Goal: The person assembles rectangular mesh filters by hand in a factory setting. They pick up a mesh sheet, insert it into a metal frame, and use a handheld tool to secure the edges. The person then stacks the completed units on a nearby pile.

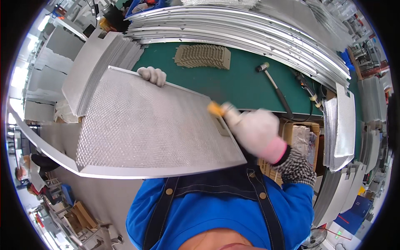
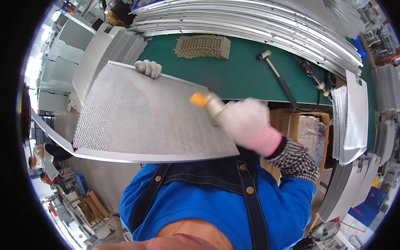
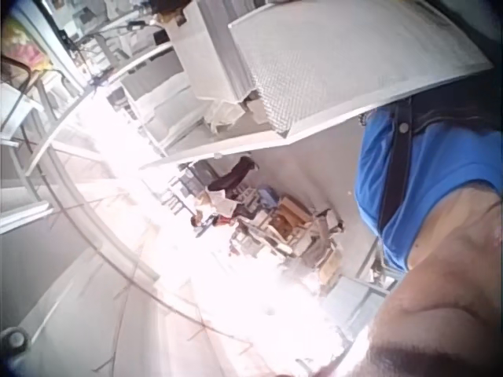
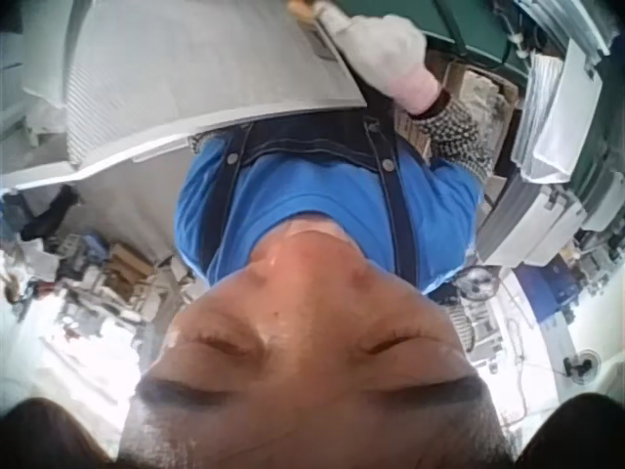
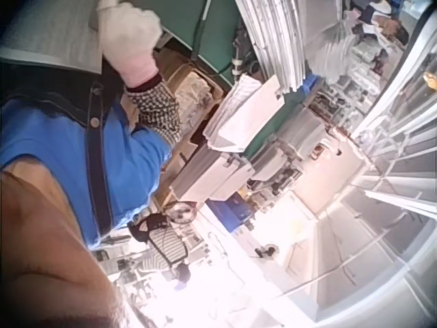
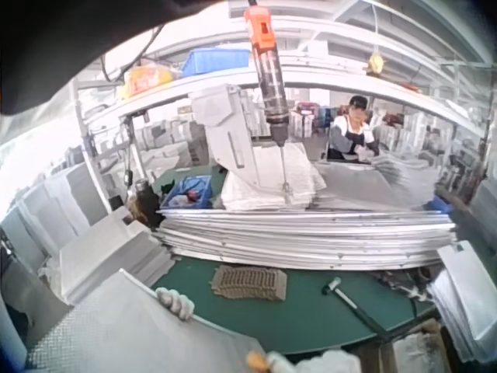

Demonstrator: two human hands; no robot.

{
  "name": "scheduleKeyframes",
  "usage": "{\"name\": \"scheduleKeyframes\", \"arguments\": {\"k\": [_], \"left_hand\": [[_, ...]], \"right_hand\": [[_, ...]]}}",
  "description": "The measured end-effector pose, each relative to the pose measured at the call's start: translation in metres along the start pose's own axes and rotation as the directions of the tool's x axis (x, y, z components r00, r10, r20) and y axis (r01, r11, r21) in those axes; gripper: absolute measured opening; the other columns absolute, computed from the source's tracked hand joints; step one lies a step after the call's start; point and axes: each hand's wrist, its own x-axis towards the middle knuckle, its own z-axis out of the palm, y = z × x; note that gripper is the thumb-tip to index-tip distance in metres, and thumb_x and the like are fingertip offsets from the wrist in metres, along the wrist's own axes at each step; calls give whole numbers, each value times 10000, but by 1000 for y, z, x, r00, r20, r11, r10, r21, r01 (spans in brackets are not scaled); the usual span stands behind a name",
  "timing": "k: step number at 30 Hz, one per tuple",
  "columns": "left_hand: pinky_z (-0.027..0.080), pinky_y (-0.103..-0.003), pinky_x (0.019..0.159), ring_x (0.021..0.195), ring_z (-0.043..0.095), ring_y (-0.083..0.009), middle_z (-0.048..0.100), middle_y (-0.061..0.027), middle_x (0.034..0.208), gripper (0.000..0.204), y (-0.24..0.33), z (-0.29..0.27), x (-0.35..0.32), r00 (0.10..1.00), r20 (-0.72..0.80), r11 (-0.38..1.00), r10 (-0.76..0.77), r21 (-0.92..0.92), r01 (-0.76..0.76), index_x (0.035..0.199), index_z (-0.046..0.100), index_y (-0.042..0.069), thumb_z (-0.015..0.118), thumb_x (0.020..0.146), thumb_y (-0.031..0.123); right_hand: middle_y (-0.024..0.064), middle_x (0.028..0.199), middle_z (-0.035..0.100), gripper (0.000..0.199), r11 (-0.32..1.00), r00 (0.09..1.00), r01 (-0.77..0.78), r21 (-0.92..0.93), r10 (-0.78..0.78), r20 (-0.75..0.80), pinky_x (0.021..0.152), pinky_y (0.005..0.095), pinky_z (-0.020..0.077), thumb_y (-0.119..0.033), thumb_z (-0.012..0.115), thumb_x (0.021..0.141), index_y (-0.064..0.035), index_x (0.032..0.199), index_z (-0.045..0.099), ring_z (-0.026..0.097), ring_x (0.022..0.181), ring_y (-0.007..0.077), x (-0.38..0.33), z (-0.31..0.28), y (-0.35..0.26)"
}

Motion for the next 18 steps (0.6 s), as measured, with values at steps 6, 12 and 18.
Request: {"name": "scheduleKeyframes", "arguments": {"k": [6,12,18], "left_hand": [[338,-338,595,618,397,-177,346,2,622,419,29,-13,-15,1000,-21,1000,-22,7,22,704,321,181,496,1043,354],[429,-385,620,649,488,-221,503,-70,684,340,53,-9,-21,994,-104,995,-26,92,35,778,495,122,482,1055,318],[500,-311,810,862,611,-200,679,-158,993,478,-15,70,62,184,-463,436,867,884,167,1087,634,-82,397,1105,332]], "right_hand": [[32,699,599,339,802,824,-566,-189,559,-96,531,408,548,-336,567,999,-224,1316,616,655,574,262,-58,137,171],[152,1245,639,472,874,864,-479,80,486,-132,928,458,525,-375,628,936,-132,1340,612,631,1107,342,-14,79,143],[181,1201,618,515,434,789,324,841,367,-493,972,397,462,-123,707,811,52,1277,577,588,1118,319,33,-46,-6]]}}
